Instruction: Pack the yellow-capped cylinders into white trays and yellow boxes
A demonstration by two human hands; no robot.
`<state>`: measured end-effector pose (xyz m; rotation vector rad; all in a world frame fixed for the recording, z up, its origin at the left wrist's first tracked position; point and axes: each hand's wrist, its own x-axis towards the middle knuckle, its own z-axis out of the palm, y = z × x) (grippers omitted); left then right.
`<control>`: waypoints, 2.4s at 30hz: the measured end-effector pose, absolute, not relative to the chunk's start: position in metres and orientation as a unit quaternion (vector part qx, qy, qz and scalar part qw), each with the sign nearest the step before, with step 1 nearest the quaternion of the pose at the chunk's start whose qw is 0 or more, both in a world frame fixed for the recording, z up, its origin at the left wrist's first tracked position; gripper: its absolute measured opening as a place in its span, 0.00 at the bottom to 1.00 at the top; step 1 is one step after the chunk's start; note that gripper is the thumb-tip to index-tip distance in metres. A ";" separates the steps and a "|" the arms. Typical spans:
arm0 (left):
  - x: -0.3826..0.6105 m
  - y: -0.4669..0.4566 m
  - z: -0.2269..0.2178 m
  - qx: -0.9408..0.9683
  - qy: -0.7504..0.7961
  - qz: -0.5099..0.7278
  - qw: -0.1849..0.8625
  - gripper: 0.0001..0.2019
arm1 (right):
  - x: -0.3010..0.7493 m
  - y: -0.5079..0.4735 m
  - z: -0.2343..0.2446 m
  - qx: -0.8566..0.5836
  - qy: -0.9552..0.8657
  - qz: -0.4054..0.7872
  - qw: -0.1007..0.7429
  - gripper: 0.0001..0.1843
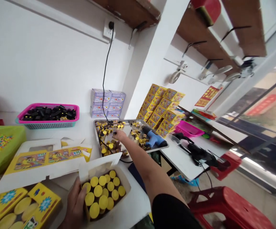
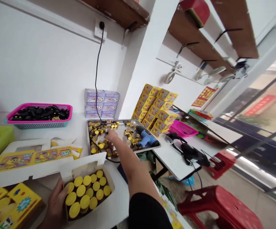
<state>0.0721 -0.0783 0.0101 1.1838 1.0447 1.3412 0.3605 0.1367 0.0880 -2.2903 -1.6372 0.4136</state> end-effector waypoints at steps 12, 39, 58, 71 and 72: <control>0.054 -0.083 0.008 0.569 0.416 0.649 0.287 0.23 | 0.345 -0.085 0.145 -0.492 -0.441 0.493 0.565 0.23; 0.093 -0.054 0.113 0.699 0.333 0.450 0.446 0.11 | 0.267 -0.111 0.111 -0.451 -0.301 0.599 0.589 0.26; 0.113 -0.077 0.133 0.914 0.203 0.288 0.200 0.15 | 0.256 -0.128 0.101 -0.487 -0.294 0.446 0.691 0.31; 0.097 -0.068 0.125 0.830 0.297 0.264 0.392 0.09 | 0.266 -0.129 0.094 -0.531 -0.317 0.481 0.621 0.16; 0.097 -0.068 0.126 0.836 0.299 0.256 0.382 0.08 | 0.268 -0.128 0.092 -0.538 -0.332 0.462 0.622 0.17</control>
